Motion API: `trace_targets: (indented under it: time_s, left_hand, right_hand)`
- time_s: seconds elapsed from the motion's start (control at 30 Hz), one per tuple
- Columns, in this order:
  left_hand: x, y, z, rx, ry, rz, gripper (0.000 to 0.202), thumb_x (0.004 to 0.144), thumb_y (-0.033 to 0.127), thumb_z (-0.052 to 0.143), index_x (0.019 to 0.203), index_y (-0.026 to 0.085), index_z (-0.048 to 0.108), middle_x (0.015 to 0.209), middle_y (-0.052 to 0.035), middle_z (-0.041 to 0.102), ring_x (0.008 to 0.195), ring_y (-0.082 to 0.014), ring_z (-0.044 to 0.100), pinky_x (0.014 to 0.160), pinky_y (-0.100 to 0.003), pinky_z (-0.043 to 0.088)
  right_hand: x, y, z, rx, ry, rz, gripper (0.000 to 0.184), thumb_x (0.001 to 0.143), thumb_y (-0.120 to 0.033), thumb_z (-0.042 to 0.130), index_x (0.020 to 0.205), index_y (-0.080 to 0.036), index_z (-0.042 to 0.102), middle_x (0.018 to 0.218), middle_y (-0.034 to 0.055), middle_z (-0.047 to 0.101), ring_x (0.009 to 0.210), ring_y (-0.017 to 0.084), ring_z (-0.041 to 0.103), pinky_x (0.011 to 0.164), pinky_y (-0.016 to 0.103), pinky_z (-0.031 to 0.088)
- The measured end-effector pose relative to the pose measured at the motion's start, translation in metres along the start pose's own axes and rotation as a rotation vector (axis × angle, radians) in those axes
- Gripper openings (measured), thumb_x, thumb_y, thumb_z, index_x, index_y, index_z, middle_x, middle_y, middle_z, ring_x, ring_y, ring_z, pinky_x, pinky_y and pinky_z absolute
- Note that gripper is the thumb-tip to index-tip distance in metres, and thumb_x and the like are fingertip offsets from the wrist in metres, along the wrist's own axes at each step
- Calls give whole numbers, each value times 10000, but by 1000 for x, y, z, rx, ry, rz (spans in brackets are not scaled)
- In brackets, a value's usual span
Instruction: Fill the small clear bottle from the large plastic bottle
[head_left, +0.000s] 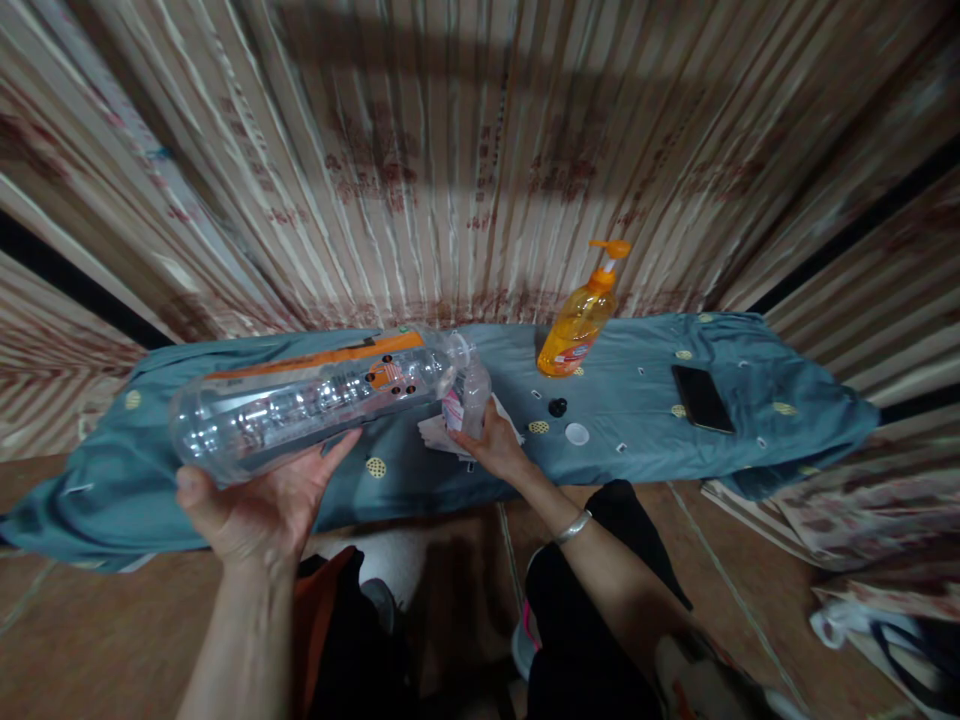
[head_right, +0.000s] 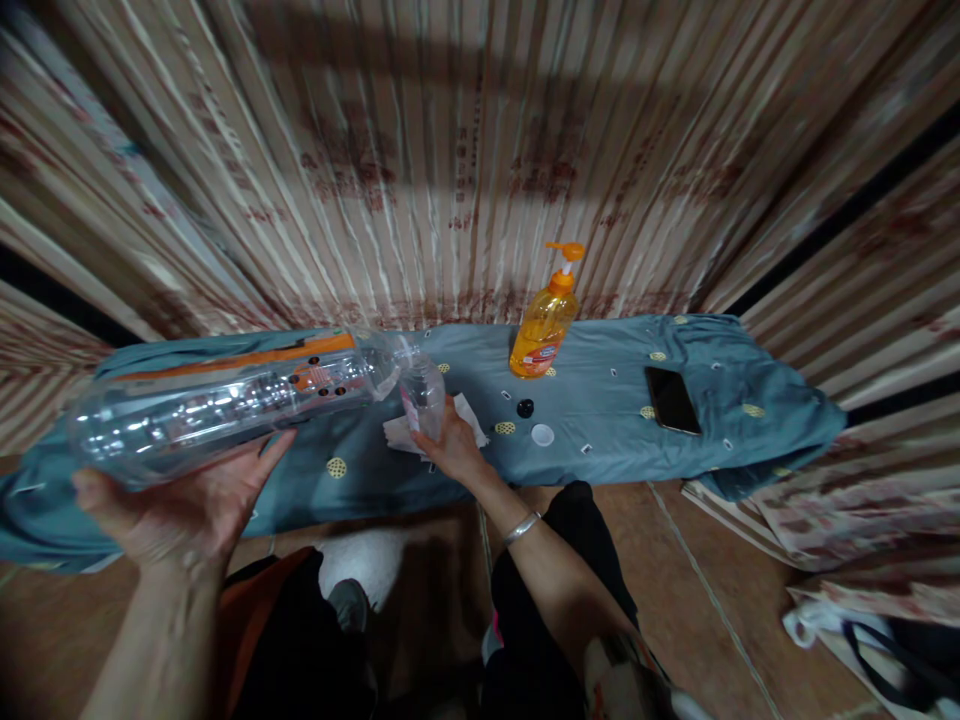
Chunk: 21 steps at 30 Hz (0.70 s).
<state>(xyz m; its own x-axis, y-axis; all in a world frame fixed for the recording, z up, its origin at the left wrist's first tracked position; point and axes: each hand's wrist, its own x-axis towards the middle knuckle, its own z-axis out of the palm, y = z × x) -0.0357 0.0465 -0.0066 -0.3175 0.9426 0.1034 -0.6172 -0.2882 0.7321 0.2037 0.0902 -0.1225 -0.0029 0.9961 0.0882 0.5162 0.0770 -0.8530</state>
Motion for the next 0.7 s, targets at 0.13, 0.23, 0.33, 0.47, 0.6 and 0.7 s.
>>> trace_targets:
  time_s: [0.13,0.23,0.33,0.47,0.6,0.7]
  left_hand:
    - [-1,1,1,15,-7,11,1096,350,729,899,1333,317,643,1532,-157,539,1460,-571,344,689,-505,677]
    - [-1,2,2,26,-24,5,1089,350,719,906,1323,304,645,1524,-160,544,1449,-562,370,700,-503,675]
    - [-1,1,2,41,-21,11,1077,363,755,877,1306,287,654,1520,-168,545,1447,-558,376,688,-494,674]
    - [-1,0,1,29,12,12,1137,341,756,882,1354,310,619,1525,-164,543,1459,-571,343,672,-506,676]
    - [-1,1,2,9,-7,6,1151,338,718,910,1379,331,606,1520,-151,548,1446,-568,370,679,-492,679]
    - [-2,2,3,17,-6,13,1168,339,717,910,1390,319,593,1516,-159,553,1441,-569,377,689,-499,678]
  right_hand:
    - [0,0,0,-2,-2,-1,756,825,-341,770,1467,-162,414,1264,136,713,1120,328,725,960,498,603]
    - [-1,-1,0,-5,-4,-4,739,828,-330,766,1457,-150,425,1259,140,712,1104,321,728,962,497,603]
    - [0,-1,0,-12,2,-4,736,822,-335,769,1450,-152,432,1235,139,720,1088,321,733,940,487,610]
    - [1,1,1,-26,8,1,716,817,-362,774,1436,-204,450,1203,108,732,1076,304,736,925,460,613]
    - [1,2,2,-23,16,-1,723,805,-354,780,1432,-197,458,1207,108,730,1095,310,731,940,468,607]
    - [1,1,1,-7,11,0,701,813,-351,774,1421,-184,467,1214,113,729,1113,316,726,954,473,601]
